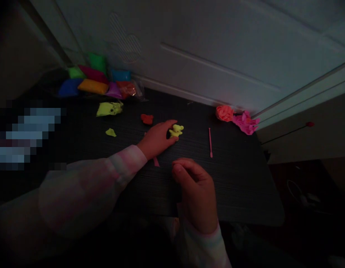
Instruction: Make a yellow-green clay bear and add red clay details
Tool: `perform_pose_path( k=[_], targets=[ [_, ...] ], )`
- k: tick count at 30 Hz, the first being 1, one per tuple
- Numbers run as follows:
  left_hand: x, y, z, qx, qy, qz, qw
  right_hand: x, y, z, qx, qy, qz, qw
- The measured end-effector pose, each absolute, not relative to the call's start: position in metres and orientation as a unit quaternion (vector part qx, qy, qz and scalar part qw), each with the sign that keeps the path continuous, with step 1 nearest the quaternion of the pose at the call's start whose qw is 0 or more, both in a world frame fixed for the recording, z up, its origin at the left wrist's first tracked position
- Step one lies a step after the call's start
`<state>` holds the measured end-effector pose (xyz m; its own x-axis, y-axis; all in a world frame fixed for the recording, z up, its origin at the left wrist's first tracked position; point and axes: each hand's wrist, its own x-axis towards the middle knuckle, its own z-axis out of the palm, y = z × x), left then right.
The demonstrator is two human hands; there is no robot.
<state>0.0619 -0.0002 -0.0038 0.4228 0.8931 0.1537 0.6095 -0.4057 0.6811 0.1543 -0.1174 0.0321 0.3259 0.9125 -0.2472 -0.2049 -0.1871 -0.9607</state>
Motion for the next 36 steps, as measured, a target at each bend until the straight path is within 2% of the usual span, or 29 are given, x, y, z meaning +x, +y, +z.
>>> perform_pose_path(
  k=[11,18,30,36],
  targets=[
    [0.051,-0.008,0.005,0.75,0.447,0.333,0.357,0.156,-0.117,0.035,-0.595,-0.333,0.449,0.577],
    [0.029,-0.056,0.036,0.706,0.419,0.403,0.404,0.141,-0.119,0.048,-0.619,-0.461,0.25,0.584],
    [0.019,-0.106,0.065,0.715,0.483,0.438,0.251,0.107,-0.136,0.07,-0.614,-0.521,0.049,0.59],
    [0.015,-0.11,0.071,0.731,0.474,0.436,0.226,0.099,-0.138,0.072,-0.621,-0.523,-0.003,0.583]
  ],
)
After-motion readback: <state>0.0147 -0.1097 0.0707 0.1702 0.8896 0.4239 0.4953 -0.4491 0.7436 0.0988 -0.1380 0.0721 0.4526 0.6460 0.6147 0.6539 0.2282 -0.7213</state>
